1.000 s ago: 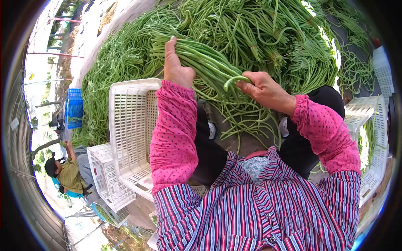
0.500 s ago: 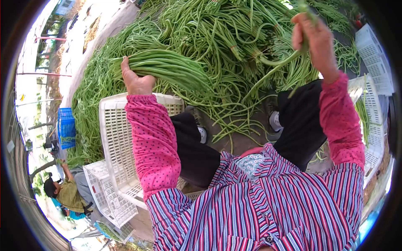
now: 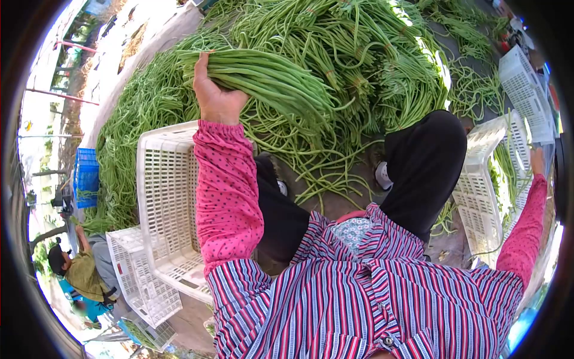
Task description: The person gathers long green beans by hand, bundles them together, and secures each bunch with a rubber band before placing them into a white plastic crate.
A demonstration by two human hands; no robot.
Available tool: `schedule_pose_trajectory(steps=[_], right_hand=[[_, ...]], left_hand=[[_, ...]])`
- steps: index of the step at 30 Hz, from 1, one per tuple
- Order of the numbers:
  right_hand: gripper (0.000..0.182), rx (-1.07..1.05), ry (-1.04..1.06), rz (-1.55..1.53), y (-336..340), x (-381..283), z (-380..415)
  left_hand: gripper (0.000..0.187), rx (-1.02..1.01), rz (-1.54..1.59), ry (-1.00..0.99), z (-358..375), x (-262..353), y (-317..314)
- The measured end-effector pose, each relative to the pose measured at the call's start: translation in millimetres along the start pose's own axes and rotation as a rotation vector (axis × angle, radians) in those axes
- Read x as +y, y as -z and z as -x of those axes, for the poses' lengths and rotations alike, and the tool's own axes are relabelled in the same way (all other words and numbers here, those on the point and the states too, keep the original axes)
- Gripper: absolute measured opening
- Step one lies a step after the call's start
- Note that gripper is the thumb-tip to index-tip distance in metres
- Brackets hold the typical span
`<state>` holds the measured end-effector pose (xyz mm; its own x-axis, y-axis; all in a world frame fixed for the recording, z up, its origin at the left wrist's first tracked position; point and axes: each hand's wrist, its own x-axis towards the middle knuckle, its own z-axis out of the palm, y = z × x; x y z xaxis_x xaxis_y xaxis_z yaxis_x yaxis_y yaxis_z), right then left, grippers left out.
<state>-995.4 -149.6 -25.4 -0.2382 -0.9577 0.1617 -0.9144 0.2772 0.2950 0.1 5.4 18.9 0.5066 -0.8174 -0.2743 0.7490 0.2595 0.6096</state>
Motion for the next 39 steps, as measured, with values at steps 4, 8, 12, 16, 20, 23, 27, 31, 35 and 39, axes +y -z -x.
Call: schedule_pose_trajectory(steps=[4, 8, 12, 16, 20, 23, 27, 31, 35, 39], right_hand=[[0.054, 0.082, 0.289, -0.41, 44.5, -183.3, 31.0], [0.053, 0.086, 0.662, -0.905, 239.3, -458.0, 144.6], [0.085, 0.008, 1.168, -1.3, 309.8, -602.1, 227.1], [0.079, -0.051, 1.07, -1.574, 336.2, -681.8, 275.7], [0.051, -0.545, 1.114, -2.001, 334.5, -696.6, 248.2], [0.036, -1.211, 1.036, -2.071, 332.1, -681.9, 233.6], [0.038, -1.604, 0.877, -2.008, 315.3, -690.1, 243.7], [0.04, -1.651, 0.874, -1.853, 312.4, -698.7, 245.6], [0.039, -0.896, 0.98, -1.587, 295.6, -710.4, 236.3], [0.033, -0.931, 1.089, -1.662, 299.8, -710.2, 240.0]], left_hand=[[0.018, -0.079, -0.018, 0.043, 19.5, 0.9, -21.1], [0.015, -0.161, 0.006, 0.097, 33.0, -0.1, -54.4], [0.017, -0.04, -0.086, 0.06, 54.5, 2.8, -104.8], [0.02, -0.15, -0.187, -0.109, 52.2, 3.1, -128.2], [0.043, -0.205, -0.662, -0.034, 59.3, 36.3, -126.1], [0.052, -0.084, -0.958, -0.264, 33.8, 41.3, -88.8], [0.051, -0.455, -0.704, -0.003, 21.2, 10.9, -58.8], [0.051, -0.615, -0.351, 0.112, 6.3, -11.1, -35.6], [0.037, -0.521, -0.171, 0.036, 7.4, -8.9, -24.9], [0.032, -0.436, -0.141, 0.056, 1.8, -6.0, -13.2]])
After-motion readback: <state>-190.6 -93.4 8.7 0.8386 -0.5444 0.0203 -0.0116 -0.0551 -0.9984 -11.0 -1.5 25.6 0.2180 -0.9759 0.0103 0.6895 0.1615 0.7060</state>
